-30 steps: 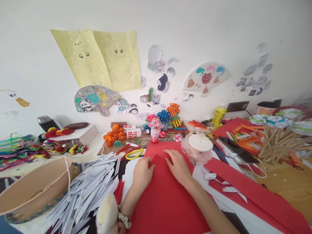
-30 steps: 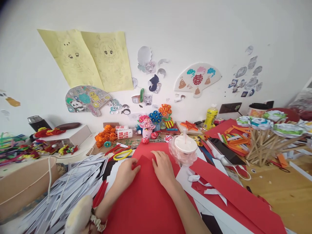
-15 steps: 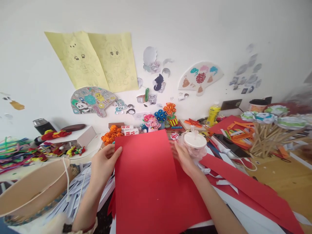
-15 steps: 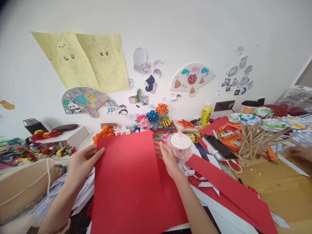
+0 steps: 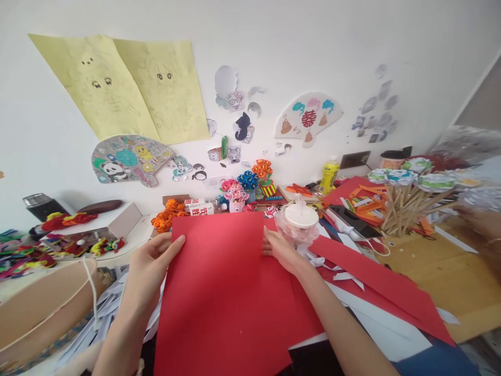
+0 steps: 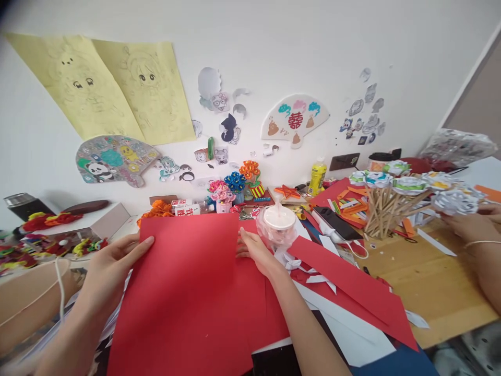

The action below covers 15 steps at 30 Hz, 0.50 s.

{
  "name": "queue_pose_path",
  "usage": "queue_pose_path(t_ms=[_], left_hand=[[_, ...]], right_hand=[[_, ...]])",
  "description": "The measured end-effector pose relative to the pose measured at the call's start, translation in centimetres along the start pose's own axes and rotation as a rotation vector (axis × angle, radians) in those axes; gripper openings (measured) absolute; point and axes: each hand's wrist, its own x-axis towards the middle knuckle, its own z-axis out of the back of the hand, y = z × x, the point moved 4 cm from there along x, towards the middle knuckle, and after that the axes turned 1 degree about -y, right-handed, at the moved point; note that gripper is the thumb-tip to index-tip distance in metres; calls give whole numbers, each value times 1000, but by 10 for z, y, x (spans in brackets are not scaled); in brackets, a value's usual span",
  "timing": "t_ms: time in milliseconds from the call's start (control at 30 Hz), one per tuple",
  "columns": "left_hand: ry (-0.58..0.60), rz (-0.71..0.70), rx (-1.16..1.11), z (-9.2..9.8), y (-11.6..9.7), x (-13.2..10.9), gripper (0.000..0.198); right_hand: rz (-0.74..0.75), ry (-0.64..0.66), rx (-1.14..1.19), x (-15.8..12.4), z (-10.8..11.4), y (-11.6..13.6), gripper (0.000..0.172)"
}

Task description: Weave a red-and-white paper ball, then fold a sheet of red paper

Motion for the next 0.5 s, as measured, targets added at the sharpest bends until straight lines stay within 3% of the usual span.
queue_pose_path(t_ms=[67,233,367,500], left_hand=[[-24,25,-28,-4,-5,-8,39],[64,203,-110,-14,-9,-19,44],[7,70,59,-9,-9,-13,44],[144,70,63,-19,-10,-20,43]], right_hand=[[-1,9,-17,-1,-1,1,37],[19,25,-58,-2,-3,3,31],[43,50,-121,-4,-7,4,28],[107,-10,-201,-4,-5,6,25]])
